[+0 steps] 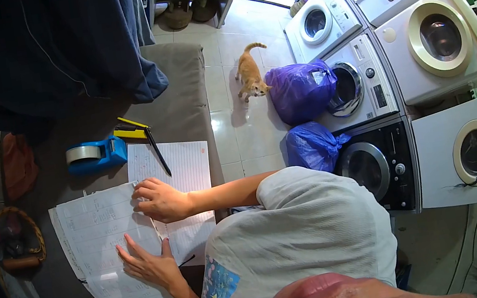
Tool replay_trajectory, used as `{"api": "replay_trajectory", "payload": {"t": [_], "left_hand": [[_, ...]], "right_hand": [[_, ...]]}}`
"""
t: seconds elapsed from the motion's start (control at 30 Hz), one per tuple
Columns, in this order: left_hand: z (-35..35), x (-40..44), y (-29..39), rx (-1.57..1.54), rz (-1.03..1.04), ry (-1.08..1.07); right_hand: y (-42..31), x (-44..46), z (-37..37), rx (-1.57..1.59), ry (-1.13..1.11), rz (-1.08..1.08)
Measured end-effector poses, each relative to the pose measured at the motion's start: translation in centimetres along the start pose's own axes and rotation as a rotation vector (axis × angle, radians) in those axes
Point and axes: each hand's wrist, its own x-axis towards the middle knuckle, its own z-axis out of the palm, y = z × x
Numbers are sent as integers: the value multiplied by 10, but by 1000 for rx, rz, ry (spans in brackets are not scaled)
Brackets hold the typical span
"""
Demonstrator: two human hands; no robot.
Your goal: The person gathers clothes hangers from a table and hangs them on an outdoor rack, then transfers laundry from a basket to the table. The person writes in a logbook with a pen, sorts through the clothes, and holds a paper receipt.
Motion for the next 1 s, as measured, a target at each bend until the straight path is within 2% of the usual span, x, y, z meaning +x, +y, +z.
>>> {"api": "replay_trajectory", "payload": {"t": [0.33, 0.4, 0.47, 0.7, 0.77, 0.8, 1.0], "left_hand": [[1, -10, -2, -202, -65, 77], [2, -13, -9, -185, -66, 94], [7, -23, -16, -187, -101, 106], [26, -74, -27, -264, -293, 176], [26, -88, -28, -258, -324, 200], [26, -96, -29, -239, -324, 215], [36, -129, -32, -163, -424, 150]], "right_hand": [[0, -10, 7, -25, -69, -136], [0, -11, 13, -103, -43, -46], [-11, -6, 9, -185, -142, 39], [-23, 1, 15, -237, -366, 46], [-25, 2, 20, -240, -357, 141], [-24, 1, 21, -238, -424, 166], [-22, -2, 34, -295, -409, 199]]}}
